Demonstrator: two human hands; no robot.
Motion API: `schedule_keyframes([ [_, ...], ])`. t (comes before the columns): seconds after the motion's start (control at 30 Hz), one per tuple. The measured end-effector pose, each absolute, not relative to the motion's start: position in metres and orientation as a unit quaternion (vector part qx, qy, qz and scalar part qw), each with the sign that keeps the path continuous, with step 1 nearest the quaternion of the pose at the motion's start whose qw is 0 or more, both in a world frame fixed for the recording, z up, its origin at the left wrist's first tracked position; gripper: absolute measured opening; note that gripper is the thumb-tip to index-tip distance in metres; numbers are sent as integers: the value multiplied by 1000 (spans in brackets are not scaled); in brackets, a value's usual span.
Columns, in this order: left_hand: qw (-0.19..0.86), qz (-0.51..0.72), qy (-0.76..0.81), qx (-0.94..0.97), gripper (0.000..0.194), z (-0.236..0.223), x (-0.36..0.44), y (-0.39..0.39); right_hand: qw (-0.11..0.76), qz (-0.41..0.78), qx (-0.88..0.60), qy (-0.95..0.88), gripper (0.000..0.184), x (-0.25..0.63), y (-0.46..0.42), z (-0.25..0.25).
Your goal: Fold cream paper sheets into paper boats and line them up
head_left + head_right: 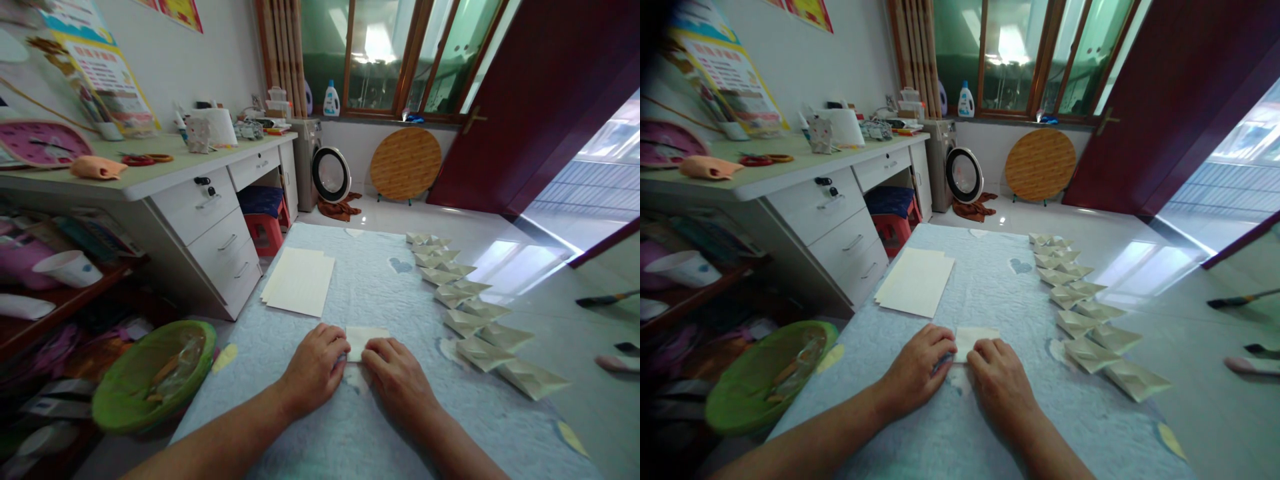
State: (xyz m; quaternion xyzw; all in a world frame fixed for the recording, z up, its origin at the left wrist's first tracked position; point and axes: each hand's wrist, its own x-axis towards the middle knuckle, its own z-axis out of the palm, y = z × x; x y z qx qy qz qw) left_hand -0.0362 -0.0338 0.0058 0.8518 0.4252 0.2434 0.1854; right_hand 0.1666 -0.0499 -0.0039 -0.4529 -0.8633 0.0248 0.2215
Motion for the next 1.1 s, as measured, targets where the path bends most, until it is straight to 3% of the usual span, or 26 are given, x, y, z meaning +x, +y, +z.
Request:
schedule_keyframes([
  [0.37,189,250,445,839,13,6,-33,-28,237,-12,-453,-859,20,168,-46,-9],
  [1.1,14,202,372,906,14,-5,-25,-27,219,-34,-451,-864,14,161,-48,-10],
])
